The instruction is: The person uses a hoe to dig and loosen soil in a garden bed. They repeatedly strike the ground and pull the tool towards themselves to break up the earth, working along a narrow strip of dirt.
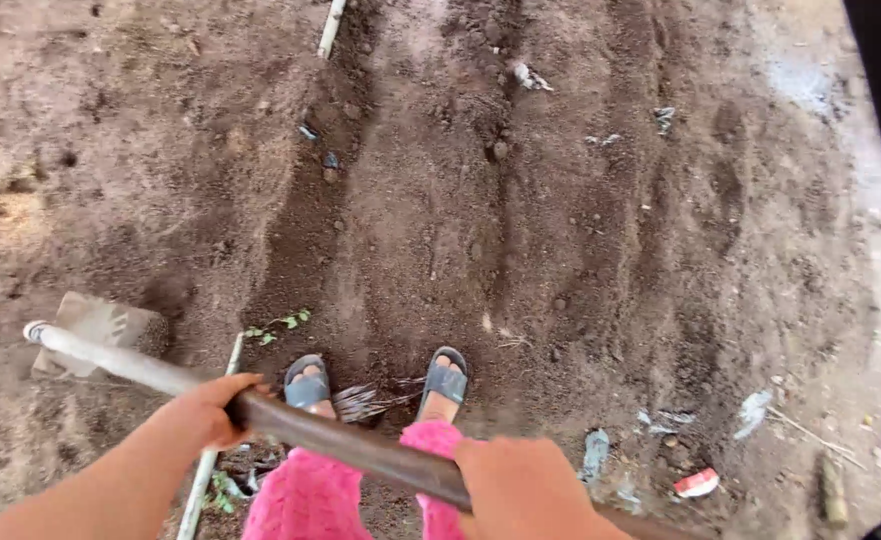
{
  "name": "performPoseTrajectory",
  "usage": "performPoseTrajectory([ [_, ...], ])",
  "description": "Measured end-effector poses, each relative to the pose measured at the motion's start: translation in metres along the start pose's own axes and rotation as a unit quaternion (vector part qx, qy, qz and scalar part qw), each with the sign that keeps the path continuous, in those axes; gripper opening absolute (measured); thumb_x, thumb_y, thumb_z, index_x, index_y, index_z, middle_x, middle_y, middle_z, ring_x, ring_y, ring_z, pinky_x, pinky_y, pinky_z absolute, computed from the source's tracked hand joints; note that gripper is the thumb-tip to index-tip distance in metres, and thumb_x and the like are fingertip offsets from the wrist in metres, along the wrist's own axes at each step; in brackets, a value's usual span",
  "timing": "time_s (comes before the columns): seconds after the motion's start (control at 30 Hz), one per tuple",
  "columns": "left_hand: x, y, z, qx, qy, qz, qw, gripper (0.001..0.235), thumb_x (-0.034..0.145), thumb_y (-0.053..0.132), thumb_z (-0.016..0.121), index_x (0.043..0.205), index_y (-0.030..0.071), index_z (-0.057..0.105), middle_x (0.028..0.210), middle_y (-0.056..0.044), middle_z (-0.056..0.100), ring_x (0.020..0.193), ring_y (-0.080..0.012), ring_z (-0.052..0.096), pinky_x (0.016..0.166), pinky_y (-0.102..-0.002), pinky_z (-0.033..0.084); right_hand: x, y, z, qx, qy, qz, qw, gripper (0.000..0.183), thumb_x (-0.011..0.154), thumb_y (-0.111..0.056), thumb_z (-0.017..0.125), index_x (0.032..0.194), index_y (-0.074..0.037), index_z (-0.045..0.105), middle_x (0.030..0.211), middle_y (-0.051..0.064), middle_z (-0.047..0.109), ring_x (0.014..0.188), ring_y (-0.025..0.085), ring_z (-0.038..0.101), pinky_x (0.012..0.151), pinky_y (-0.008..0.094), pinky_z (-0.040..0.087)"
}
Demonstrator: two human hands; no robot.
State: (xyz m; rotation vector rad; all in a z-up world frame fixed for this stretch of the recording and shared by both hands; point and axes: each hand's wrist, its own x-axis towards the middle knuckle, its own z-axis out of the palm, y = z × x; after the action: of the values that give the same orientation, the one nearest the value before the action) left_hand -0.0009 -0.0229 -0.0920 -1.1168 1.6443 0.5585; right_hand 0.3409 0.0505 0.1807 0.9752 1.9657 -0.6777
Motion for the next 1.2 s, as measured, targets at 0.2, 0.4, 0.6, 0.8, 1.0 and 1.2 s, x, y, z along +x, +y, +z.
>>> performPoseTrajectory([
  [0.2,-0.044,-0.068,0.034,-0.059,-0.08,-0.014,0.995,0.085,0.095,0.048,0.083,0.157,0.004,0.043,0.151,-0.008,0.058,0.137,-0.0286,0.059,0.128,-0.043,0.044,-0.043,0.06,-0.002,-0.01,-0.079,0.1,0.992,0.026,0.097,-0.051,0.063,0.118,-0.036,0.064,0.106,0.003,0.075,0.097,0.031,0.074,0.092,0.048,0.056],
  [0.4,0.088,-0.127,0.126,-0.027,-0.109,0.038,0.993,0.019,0.092,0.029,0.073,0.082,0.015,0.065,0.088,-0.009,0.065,0.084,-0.0288,0.065,0.082,-0.05,0.06,-0.067,0.105,-0.011,-0.048,-0.055,0.242,0.968,0.033,0.082,-0.05,0.069,0.113,-0.059,0.068,0.11,-0.015,0.078,0.109,0.013,0.074,0.101,0.037,0.056],
  [0.6,-0.098,-0.205,0.136,-0.047,-0.143,-0.099,0.984,0.059,0.096,0.038,0.084,0.147,0.022,0.059,0.145,-0.012,0.062,0.129,-0.0363,0.063,0.113,-0.046,0.056,-0.083,0.231,0.024,-0.108,-0.085,0.334,0.932,0.023,0.09,-0.049,0.058,0.092,-0.066,0.073,0.083,-0.033,0.079,0.082,-0.009,0.076,0.093,0.016,0.061],
  [0.8,-0.068,-0.14,0.072,0.014,-0.149,0.029,0.988,0.023,0.111,0.031,0.061,0.106,0.009,0.067,0.129,-0.021,0.065,0.118,-0.0355,0.066,0.103,-0.052,0.061,-0.047,0.109,0.012,-0.01,-0.073,0.325,0.943,0.029,0.08,-0.042,0.065,0.098,-0.057,0.081,0.094,-0.023,0.082,0.097,-0.002,0.078,0.104,0.019,0.06],
  [1.0,-0.043,-0.014,-0.031,0.624,-0.014,0.328,0.709,0.072,0.102,0.002,0.074,0.16,0.035,0.047,0.116,-0.015,0.074,0.089,-0.0232,0.071,0.072,-0.033,0.062,0.017,-0.007,-0.005,0.044,-0.048,0.153,0.986,0.016,0.098,-0.048,0.071,0.111,-0.039,0.075,0.099,-0.01,0.076,0.098,0.014,0.074,0.1,0.037,0.06],
  [1.2,0.062,0.063,-0.02,0.03,-0.037,0.073,0.996,0.028,0.112,0.027,0.066,0.123,0.002,0.06,0.118,-0.016,0.062,0.094,-0.0205,0.067,0.082,-0.036,0.07,0.024,-0.048,-0.028,0.011,0.006,0.043,0.999,0.032,0.095,-0.04,0.077,0.125,-0.037,0.067,0.1,-0.003,0.076,0.092,0.024,0.073,0.088,0.048,0.056],
])
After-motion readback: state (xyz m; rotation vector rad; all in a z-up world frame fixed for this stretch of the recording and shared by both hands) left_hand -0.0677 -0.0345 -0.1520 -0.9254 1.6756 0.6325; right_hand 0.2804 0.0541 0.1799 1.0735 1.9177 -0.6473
